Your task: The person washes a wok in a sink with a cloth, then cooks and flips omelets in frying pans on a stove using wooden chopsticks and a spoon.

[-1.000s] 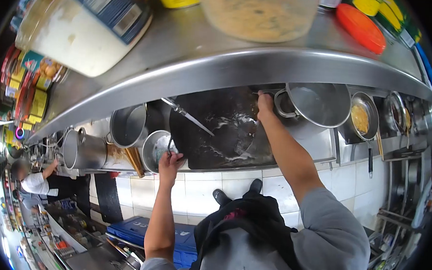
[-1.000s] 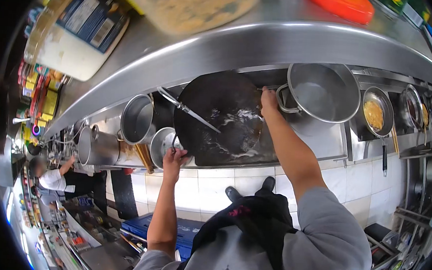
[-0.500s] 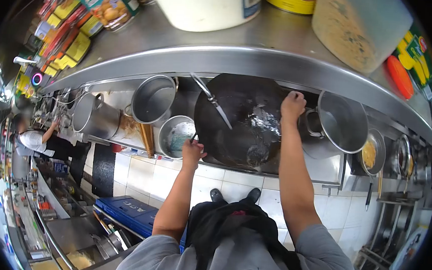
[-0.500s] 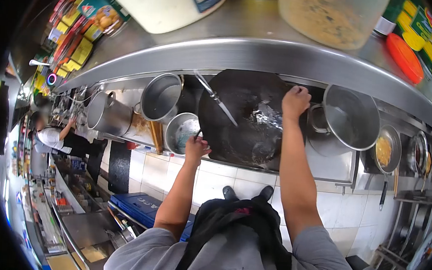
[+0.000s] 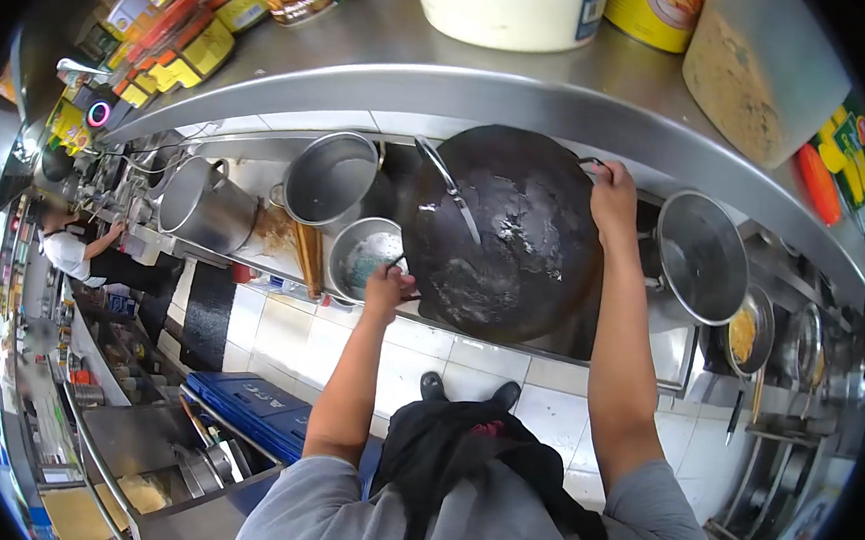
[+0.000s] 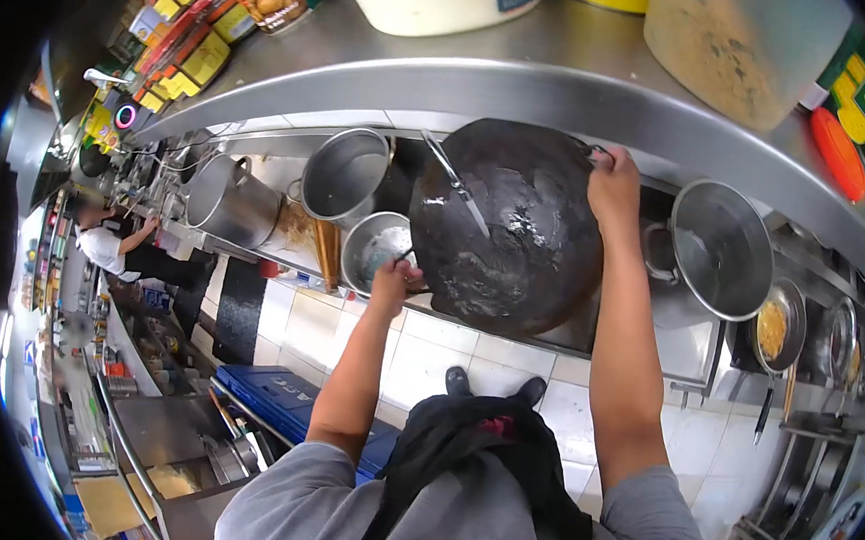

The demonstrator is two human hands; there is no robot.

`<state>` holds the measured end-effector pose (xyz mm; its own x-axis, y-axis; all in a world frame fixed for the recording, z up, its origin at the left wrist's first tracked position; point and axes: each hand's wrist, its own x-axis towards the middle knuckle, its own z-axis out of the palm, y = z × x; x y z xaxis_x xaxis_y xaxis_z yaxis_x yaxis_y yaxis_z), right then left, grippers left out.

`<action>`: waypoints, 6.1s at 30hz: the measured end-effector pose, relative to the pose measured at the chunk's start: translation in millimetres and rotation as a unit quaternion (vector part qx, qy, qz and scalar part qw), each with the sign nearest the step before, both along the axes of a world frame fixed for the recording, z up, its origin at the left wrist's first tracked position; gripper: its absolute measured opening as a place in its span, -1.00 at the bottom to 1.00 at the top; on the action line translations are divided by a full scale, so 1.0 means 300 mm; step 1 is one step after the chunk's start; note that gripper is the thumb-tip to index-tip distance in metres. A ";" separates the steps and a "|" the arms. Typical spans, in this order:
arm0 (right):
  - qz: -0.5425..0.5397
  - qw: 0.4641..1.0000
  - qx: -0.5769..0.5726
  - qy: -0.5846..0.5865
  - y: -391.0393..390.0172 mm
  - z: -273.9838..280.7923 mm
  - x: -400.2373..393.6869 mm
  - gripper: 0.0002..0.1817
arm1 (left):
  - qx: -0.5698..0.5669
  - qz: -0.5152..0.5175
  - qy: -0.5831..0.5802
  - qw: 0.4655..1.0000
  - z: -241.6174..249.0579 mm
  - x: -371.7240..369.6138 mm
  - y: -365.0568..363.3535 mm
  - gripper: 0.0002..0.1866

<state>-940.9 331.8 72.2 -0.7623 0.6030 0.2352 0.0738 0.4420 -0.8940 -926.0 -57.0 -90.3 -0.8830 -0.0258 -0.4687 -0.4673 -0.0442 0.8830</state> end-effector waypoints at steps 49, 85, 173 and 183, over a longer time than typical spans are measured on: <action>0.020 0.995 -0.080 -0.060 0.018 -0.064 -0.068 -0.62 | 0.133 0.086 0.065 0.985 0.057 0.250 -0.060 -0.67; 0.391 0.829 0.389 0.092 -0.282 -0.273 0.102 -0.61 | 0.623 0.254 -0.181 0.717 -0.124 0.094 0.476 -0.75; 0.071 0.859 0.423 -0.278 -0.224 0.092 0.096 -0.51 | 0.253 -0.053 -0.221 0.940 -0.087 -0.683 0.434 -0.79; -0.147 0.913 0.324 -0.199 -0.296 0.147 0.262 -0.55 | 0.317 -0.065 -0.096 0.941 -0.135 -0.512 0.412 -0.76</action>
<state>-862.4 243.0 116.3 -0.6922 0.6279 0.3557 0.5363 0.7774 -0.3286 -1079.5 66.5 -130.7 -0.7564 0.4160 -0.5049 -0.6540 -0.4649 0.5967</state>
